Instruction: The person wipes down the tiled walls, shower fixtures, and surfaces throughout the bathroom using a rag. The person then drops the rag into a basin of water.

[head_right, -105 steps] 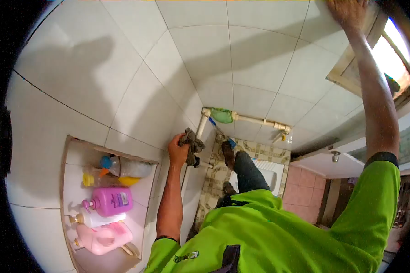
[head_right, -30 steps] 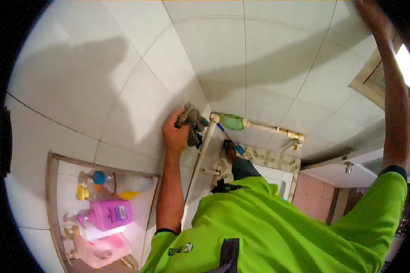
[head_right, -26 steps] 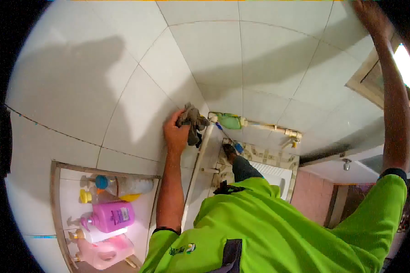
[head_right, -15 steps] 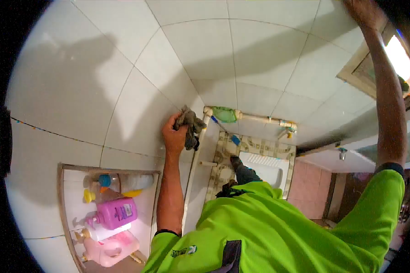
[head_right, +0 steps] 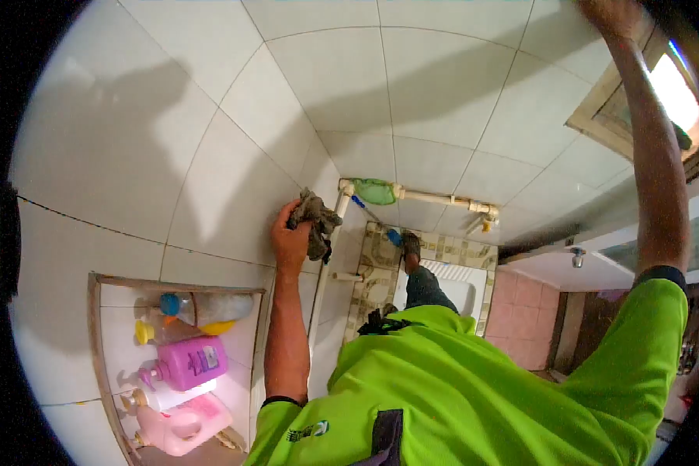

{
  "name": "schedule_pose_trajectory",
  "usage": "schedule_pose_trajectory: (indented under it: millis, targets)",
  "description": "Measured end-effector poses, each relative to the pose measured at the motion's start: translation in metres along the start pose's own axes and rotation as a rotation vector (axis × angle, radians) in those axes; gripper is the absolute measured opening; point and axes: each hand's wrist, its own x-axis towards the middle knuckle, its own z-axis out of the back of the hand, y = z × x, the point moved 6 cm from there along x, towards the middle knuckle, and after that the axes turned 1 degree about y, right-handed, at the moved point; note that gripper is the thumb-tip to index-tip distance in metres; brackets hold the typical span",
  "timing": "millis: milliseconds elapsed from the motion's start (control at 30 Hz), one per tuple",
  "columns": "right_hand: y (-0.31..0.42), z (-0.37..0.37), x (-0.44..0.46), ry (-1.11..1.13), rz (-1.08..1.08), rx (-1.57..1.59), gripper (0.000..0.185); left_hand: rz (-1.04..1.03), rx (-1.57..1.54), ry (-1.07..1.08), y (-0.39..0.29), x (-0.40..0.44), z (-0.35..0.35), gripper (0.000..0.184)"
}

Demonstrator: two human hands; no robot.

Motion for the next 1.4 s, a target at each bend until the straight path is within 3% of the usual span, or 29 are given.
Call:
schedule_pose_trajectory:
  millis: [500, 867, 1267, 1400]
  targets:
    - [-0.004, -0.004, -0.003, -0.094, 0.074, -0.052, 0.081, 0.001, 0.005, -0.024, -0.007, 0.002, 0.001, 0.035]
    - [-0.002, 0.002, -0.001, -0.028, 0.012, 0.003, 0.084, -0.040, 0.065, -0.029, 0.008, 0.005, 0.005, 0.037]
    - [-0.004, -0.005, -0.004, -0.074, 0.083, -0.027, 0.084, 0.054, 0.015, -0.036, 0.013, 0.009, 0.003, 0.036]
    - [0.000, 0.000, -0.004, -0.068, 0.078, -0.088, 0.082, -0.033, 0.048, -0.067, 0.016, 0.015, 0.005, 0.037]
